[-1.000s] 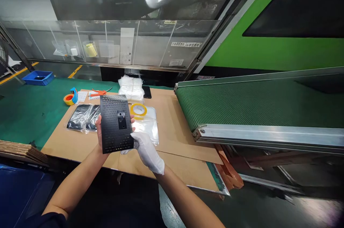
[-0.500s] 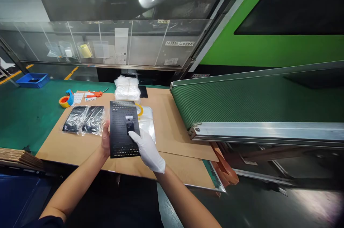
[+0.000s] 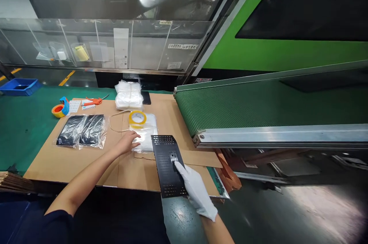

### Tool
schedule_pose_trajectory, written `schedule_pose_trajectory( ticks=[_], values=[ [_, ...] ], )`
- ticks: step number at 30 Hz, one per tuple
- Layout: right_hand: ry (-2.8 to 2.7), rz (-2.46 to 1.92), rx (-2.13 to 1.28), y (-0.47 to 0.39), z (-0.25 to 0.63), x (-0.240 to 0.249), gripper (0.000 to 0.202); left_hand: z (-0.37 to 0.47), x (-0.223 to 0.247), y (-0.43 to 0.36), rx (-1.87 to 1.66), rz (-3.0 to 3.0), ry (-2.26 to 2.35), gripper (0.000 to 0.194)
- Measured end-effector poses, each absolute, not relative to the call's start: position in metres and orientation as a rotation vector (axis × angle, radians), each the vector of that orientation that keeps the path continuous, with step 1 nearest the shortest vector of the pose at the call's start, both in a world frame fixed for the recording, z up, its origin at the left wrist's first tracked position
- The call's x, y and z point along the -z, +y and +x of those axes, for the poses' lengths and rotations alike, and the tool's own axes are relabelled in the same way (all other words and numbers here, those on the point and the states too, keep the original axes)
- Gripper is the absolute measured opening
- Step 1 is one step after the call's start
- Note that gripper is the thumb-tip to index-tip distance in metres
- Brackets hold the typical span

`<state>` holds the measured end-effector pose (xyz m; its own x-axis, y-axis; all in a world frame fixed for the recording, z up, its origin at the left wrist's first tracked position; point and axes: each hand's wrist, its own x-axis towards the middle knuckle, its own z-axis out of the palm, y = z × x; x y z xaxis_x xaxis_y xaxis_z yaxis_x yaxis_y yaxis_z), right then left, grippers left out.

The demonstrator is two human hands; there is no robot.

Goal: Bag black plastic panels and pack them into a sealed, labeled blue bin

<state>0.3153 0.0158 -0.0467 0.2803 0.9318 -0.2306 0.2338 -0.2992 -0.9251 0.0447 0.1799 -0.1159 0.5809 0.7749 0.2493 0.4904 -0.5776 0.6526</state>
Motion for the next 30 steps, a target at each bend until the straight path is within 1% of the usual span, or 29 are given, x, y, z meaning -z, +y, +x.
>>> schedule_pose_trajectory(
  ticks=[3, 8, 12, 15, 18, 21, 25, 30],
  values=[
    [-0.990, -1.772, -1.114, -0.001, 0.328, 0.058, 0.059, 0.055, 0.129, 0.191, -0.610, 2.365, 0.969, 0.024],
    [-0.941, -1.798, -1.162, -0.014, 0.334, 0.059, 0.057, 0.064, 0.142, 0.200, -0.602, 2.336, 0.992, 0.013],
    [-0.979, -1.801, -1.233, -0.011, 0.331, 0.054, 0.059, 0.066, 0.142, 0.204, -0.595, 2.319, 1.007, 0.024],
    [-1.068, -1.802, -1.267, -0.005, 0.327, 0.054, 0.056, 0.067, 0.138, 0.209, -0.549, 2.329, 0.991, 0.032],
    [-1.157, -1.786, -1.342, 0.003, 0.321, 0.059, 0.053, 0.067, 0.133, 0.214, -0.497, 2.347, 0.970, 0.037],
    [-1.188, -1.784, -1.399, 0.012, 0.315, 0.066, 0.053, 0.068, 0.129, 0.216, -0.466, 2.355, 0.961, 0.037],
    [-1.197, -1.755, -1.385, 0.027, 0.313, 0.071, 0.056, 0.067, 0.127, 0.218, -0.452, 2.340, 0.974, 0.036],
    [-1.319, -1.730, -1.480, 0.044, 0.311, 0.071, 0.054, 0.065, 0.128, 0.222, -0.427, 2.291, 0.986, 0.030]
  ],
)
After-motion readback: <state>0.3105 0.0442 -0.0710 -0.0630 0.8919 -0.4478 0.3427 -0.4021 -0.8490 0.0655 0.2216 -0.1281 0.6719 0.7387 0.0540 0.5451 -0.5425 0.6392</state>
